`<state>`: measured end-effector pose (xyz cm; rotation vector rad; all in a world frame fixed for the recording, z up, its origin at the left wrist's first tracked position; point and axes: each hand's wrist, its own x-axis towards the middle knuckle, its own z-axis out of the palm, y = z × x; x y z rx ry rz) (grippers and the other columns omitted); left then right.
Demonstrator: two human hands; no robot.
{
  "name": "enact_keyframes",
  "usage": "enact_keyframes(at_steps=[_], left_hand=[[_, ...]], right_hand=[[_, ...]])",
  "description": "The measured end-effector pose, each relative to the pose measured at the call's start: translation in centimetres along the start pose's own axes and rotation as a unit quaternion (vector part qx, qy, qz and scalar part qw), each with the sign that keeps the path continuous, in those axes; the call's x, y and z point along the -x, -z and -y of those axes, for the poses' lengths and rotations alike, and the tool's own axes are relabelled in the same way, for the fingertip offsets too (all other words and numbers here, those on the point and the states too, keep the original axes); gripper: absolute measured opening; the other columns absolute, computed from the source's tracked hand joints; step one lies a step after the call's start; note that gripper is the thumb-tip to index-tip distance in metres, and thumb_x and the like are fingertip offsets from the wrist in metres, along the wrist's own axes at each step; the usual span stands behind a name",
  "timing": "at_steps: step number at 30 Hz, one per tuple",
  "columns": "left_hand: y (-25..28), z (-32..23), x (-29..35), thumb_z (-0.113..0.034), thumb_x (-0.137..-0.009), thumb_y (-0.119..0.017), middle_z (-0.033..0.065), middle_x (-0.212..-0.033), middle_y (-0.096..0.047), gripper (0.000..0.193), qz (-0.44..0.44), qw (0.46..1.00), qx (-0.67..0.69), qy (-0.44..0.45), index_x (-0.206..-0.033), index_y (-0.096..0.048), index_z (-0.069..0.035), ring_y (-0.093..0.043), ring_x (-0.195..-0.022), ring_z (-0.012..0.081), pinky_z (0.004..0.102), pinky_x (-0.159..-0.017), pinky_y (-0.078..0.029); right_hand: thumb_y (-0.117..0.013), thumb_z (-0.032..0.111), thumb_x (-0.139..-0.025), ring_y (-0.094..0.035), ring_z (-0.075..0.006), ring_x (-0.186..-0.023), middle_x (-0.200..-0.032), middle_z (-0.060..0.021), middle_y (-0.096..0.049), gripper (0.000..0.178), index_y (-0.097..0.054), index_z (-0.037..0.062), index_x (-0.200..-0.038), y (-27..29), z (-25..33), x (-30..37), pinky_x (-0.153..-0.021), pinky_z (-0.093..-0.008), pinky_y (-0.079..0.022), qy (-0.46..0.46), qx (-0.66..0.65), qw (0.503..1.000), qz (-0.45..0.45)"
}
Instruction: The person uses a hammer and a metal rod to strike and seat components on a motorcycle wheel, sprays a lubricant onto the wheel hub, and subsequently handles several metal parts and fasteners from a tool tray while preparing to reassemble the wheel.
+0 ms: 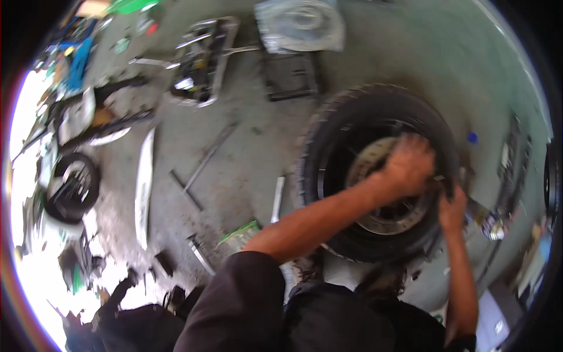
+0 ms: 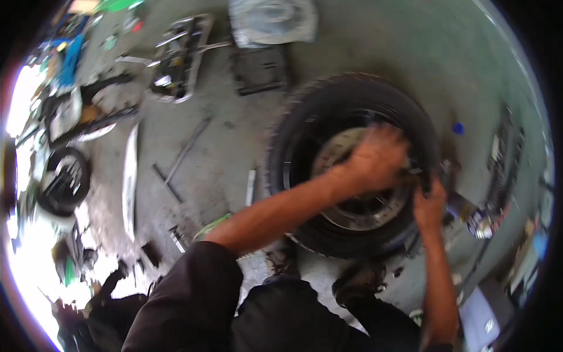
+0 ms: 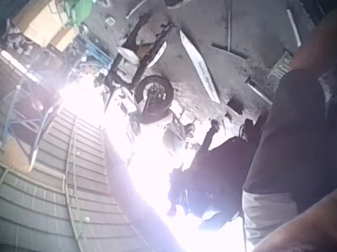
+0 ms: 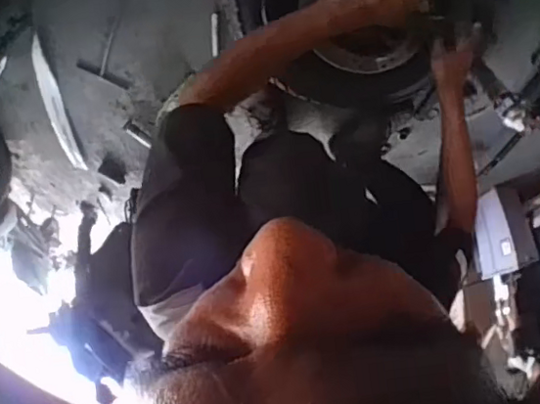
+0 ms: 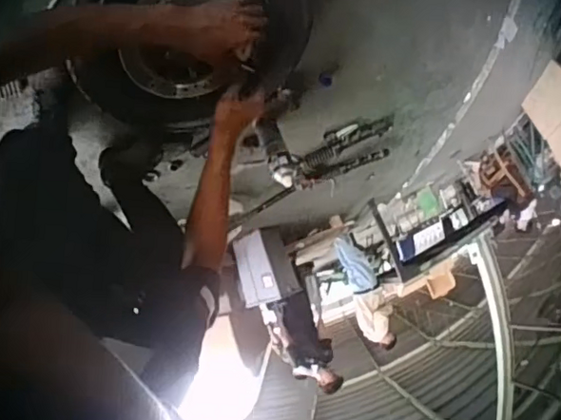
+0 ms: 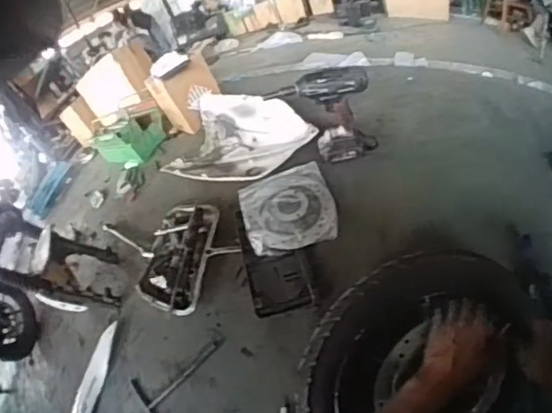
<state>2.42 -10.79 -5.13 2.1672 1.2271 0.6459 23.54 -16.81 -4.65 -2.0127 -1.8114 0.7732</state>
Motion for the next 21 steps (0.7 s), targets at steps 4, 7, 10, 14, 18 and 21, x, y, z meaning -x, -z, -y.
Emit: enact_keyframes(at_steps=[4, 7, 10, 14, 18, 21], left_hand=[[2.8, 3.4, 0.3, -0.03, -0.082, -0.071, 0.0235, -0.112, -0.063, 0.048, 0.049, 0.998, 0.024, 0.043, -0.115, -0.059, 0.003, -0.061, -0.106, 0.0378, 0.0449, -0.093, -0.047], [4.2, 4.4, 1.2, -0.025, -0.086, -0.068, 0.0239, -0.103, -0.065, 0.039, 0.016, 0.997, 0.012, 0.073, -0.111, -0.061, 0.004, -0.064, -0.094, 0.0406, 0.0456, -0.081, -0.053], [5.0, 4.7, 2.8, -0.022, -0.087, -0.067, 0.0242, -0.102, -0.064, 0.035, -0.005, 0.996, 0.044, 0.082, -0.111, -0.061, 0.002, -0.064, -0.093, 0.0418, 0.0471, -0.079, -0.052], [6.1, 5.3, 4.0, -0.021, -0.088, -0.065, 0.0251, -0.105, -0.064, 0.032, 0.003, 0.994, 0.045, 0.099, -0.112, -0.061, 0.001, -0.063, -0.094, 0.0421, 0.0471, -0.079, -0.052], [6.0, 6.0, 4.0, -0.021, -0.091, -0.062, 0.0257, -0.098, -0.066, 0.029, 0.0, 0.992, 0.065, 0.112, -0.11, -0.061, 0.001, -0.063, -0.093, 0.0431, 0.0485, -0.079, -0.051], [4.7, 6.6, 5.2, -0.025, -0.093, -0.06, 0.0249, -0.099, -0.066, 0.033, -0.051, 0.987, 0.096, 0.121, -0.113, -0.061, 0.001, -0.063, -0.093, 0.0439, 0.0484, -0.079, -0.05]], right_hand=[[-0.056, 0.013, -0.089, -0.059, -0.0258, -0.101, -0.11, -0.0203, -0.065, 0.036, -0.06, -0.0093, -0.117, -2.4, 7.0, 0.9, -0.092, -0.0355, -0.044, -0.186, -0.248, 0.946, -0.09], [-0.055, 0.011, -0.089, -0.061, -0.0232, -0.094, -0.102, -0.0197, -0.067, 0.031, -0.063, -0.0103, -0.11, -2.3, 7.8, 0.5, -0.086, -0.0341, -0.046, -0.204, -0.299, 0.923, -0.13], [-0.056, 0.017, -0.093, -0.061, -0.0221, -0.086, -0.093, -0.0188, -0.069, 0.033, -0.064, -0.0128, -0.103, -2.1, 6.2, 0.3, -0.081, -0.0343, -0.047, -0.181, -0.178, 0.961, -0.113], [-0.057, 0.031, -0.096, -0.06, -0.0215, -0.085, -0.09, -0.0189, -0.067, 0.044, -0.064, -0.0124, -0.101, -4.8, 6.5, 0.9, -0.08, -0.0358, -0.047, -0.259, -0.344, 0.894, -0.127], [-0.057, 0.035, -0.098, -0.061, -0.0251, -0.1, -0.111, -0.0202, -0.065, 0.052, -0.059, -0.0138, -0.115, -5.6, 6.7, 0.5, -0.088, -0.0349, -0.047, -0.218, -0.253, 0.938, -0.094], [-0.061, 0.038, -0.092, -0.061, -0.0431, -0.103, -0.104, -0.0332, -0.064, 0.056, -0.058, -0.0154, -0.11, -5.2, 9.0, -0.3, -0.091, -0.0426, -0.044, -0.2, -0.06, 0.976, -0.064]])
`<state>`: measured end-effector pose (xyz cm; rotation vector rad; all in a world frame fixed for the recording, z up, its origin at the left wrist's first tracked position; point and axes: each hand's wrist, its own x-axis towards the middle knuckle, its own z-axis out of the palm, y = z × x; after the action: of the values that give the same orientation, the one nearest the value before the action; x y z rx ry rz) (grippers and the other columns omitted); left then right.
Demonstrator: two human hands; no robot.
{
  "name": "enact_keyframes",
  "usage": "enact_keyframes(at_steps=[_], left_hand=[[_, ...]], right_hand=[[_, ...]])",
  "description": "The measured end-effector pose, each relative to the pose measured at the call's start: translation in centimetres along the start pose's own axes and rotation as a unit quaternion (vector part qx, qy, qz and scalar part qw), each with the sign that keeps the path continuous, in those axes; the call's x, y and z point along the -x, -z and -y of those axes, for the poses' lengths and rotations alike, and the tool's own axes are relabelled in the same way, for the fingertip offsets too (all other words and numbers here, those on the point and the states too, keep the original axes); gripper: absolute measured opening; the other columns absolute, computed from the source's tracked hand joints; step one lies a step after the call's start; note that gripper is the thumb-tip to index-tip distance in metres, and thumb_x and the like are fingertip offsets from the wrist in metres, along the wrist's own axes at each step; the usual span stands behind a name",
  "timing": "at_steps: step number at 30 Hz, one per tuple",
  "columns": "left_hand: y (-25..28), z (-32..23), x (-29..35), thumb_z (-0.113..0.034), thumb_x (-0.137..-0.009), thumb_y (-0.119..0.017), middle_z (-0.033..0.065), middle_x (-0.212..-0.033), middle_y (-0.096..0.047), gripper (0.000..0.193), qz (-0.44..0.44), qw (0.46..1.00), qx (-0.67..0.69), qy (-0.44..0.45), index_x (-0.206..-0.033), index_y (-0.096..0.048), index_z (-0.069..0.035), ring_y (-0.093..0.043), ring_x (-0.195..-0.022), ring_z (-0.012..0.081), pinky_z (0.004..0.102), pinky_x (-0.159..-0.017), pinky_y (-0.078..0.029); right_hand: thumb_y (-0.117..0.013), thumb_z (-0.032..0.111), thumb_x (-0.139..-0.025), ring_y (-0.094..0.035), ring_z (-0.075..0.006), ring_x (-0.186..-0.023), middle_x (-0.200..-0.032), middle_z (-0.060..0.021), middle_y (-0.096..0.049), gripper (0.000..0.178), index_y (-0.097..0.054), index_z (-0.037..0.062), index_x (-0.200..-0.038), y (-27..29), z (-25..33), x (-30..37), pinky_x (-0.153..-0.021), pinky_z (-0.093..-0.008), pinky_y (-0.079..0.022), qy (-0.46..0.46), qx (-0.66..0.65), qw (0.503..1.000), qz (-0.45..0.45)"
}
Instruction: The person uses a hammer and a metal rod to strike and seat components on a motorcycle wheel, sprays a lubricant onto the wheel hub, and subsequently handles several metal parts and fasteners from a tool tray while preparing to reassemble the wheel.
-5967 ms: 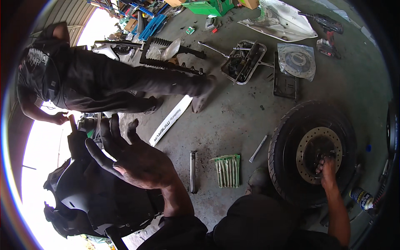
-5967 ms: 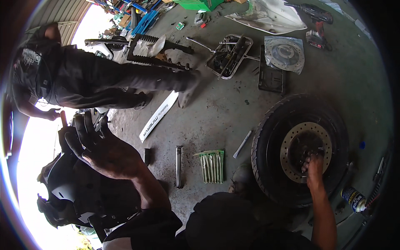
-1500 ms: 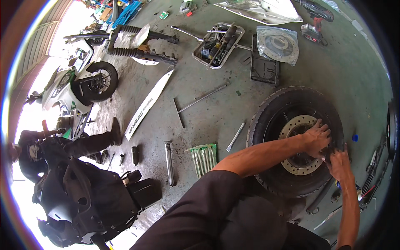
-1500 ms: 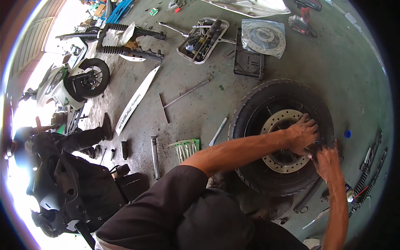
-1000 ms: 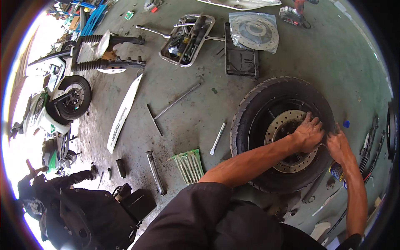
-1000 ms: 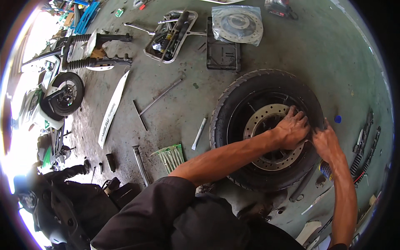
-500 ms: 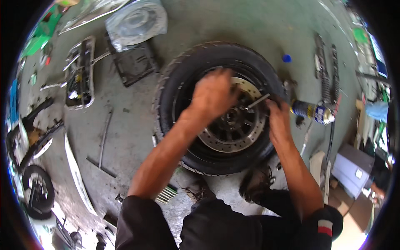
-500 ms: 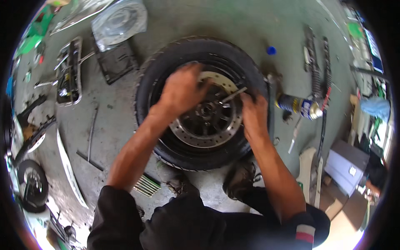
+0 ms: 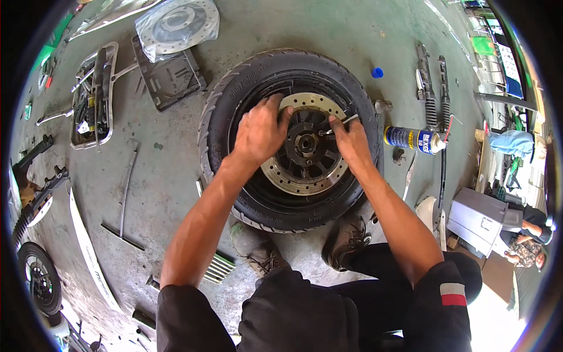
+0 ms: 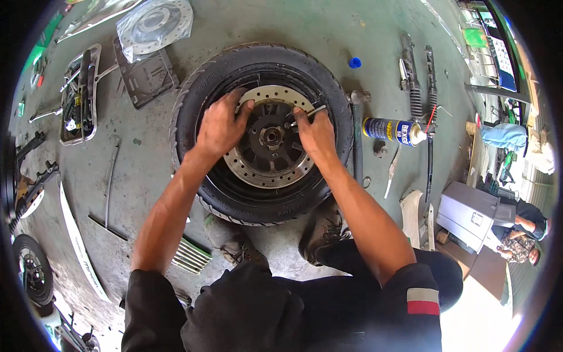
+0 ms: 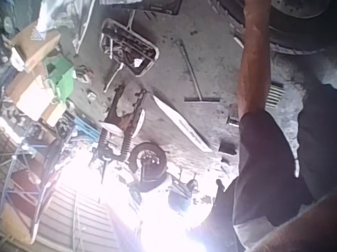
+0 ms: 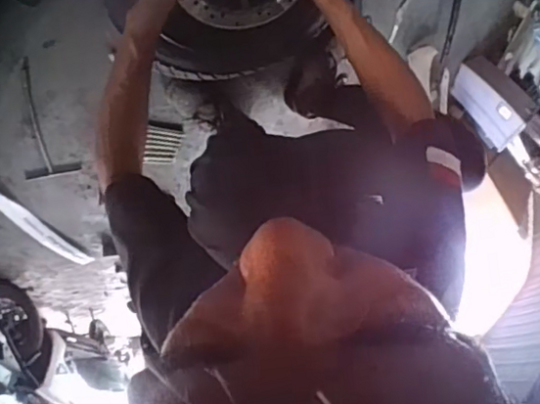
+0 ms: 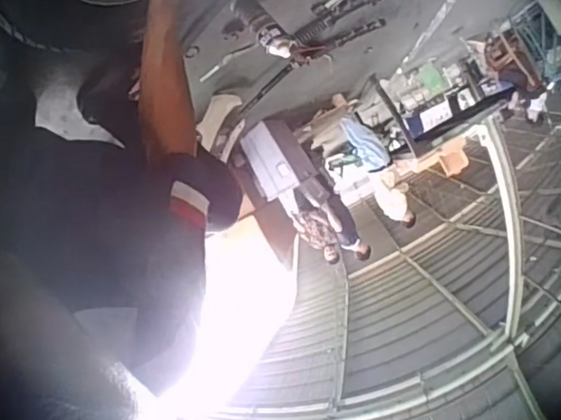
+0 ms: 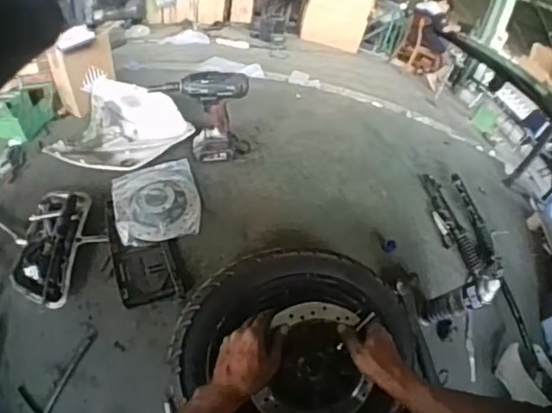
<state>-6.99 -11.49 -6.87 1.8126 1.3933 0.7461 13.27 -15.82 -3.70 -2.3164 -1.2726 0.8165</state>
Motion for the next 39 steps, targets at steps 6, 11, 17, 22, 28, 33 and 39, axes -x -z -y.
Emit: enact_keyframes(at_steps=[6, 11, 17, 22, 28, 33, 39], left_hand=[[-0.8, -1.1, 0.7, -0.027, -0.097, -0.055, 0.0249, -0.105, -0.065, 0.036, -0.027, 0.999, 0.027, 0.031, -0.117, -0.06, 0.002, -0.063, -0.092, 0.0442, 0.0479, -0.078, -0.052], [-0.6, -0.9, 0.6, -0.032, -0.099, -0.051, 0.0237, -0.103, -0.065, 0.04, -0.021, 0.998, 0.022, 0.048, -0.116, -0.061, 0.002, -0.064, -0.091, 0.0431, 0.0481, -0.077, -0.052], [-0.3, -1.3, 0.1, -0.035, -0.1, -0.049, 0.0234, -0.102, -0.066, 0.042, 0.009, 0.998, 0.018, 0.055, -0.116, -0.061, 0.002, -0.065, -0.09, 0.0423, 0.0483, -0.077, -0.052], [-0.7, -1.4, -0.7, -0.034, -0.1, -0.049, 0.0232, -0.102, -0.066, 0.042, 0.012, 0.999, 0.001, 0.046, -0.117, -0.06, 0.002, -0.065, -0.09, 0.0424, 0.0483, -0.077, -0.052], [-1.0, -0.3, -1.0, -0.028, -0.094, -0.057, 0.0224, -0.099, -0.065, 0.035, -0.034, 0.999, -0.028, 0.01, -0.113, -0.059, 0.001, -0.065, -0.083, 0.0424, 0.0497, -0.072, -0.054], [2.5, 1.0, 0.2, -0.022, -0.09, -0.063, 0.0224, -0.106, -0.064, 0.032, -0.064, 0.997, -0.05, 0.018, -0.111, -0.063, 0.001, -0.061, -0.097, 0.0423, 0.0463, -0.082, -0.051], [14.2, 12.3, 9.5, -0.018, -0.087, -0.069, 0.0173, -0.101, -0.061, 0.029, -0.29, 0.939, -0.162, 0.087, -0.11, -0.061, -0.003, -0.059, -0.087, 0.0332, 0.0391, -0.076, -0.049]], right_hand=[[-0.055, 0.036, -0.095, -0.055, -0.0507, -0.109, -0.11, -0.0379, -0.059, 0.051, -0.056, -0.0136, -0.108, 0.0, -1.5, -0.4, -0.094, -0.0472, -0.042, 0.059, 0.022, 0.998, -0.006], [-0.051, 0.033, -0.097, -0.053, -0.0511, -0.112, -0.114, -0.0389, -0.055, 0.049, -0.051, -0.0133, -0.115, -0.1, -1.3, -0.5, -0.097, -0.0484, -0.039, 0.044, 0.047, 0.997, 0.031], [-0.049, 0.026, -0.097, -0.056, -0.0529, -0.108, -0.111, -0.0427, -0.056, 0.049, -0.045, -0.0197, -0.113, 0.1, -1.0, -1.4, -0.097, -0.0513, -0.041, 0.12, 0.11, 0.986, 0.037], [-0.049, 0.026, -0.097, -0.057, -0.052, -0.108, -0.109, -0.0413, -0.057, 0.047, -0.047, -0.0185, -0.112, 0.9, -0.4, -3.0, -0.096, -0.0526, -0.042, 0.126, 0.132, 0.981, 0.06], [-0.055, 0.041, -0.095, -0.057, -0.0503, -0.106, -0.104, -0.0351, -0.062, 0.051, -0.058, -0.0093, -0.103, 0.8, 0.6, -3.4, -0.091, -0.0489, -0.043, 0.112, 0.071, 0.99, 0.041], [-0.045, 0.056, -0.096, -0.059, -0.0498, -0.092, -0.093, -0.0329, -0.062, 0.065, -0.061, -0.0064, -0.095, 1.5, -0.5, -4.9, -0.081, -0.0516, -0.044, 0.073, 0.155, 0.982, 0.077], [-0.04, 0.059, -0.098, -0.06, -0.0407, -0.109, -0.116, -0.0271, -0.063, 0.072, -0.058, -0.0064, -0.122, 7.1, -1.1, -8.4, -0.093, -0.0442, -0.045, 0.186, 0.209, 0.953, 0.111]])
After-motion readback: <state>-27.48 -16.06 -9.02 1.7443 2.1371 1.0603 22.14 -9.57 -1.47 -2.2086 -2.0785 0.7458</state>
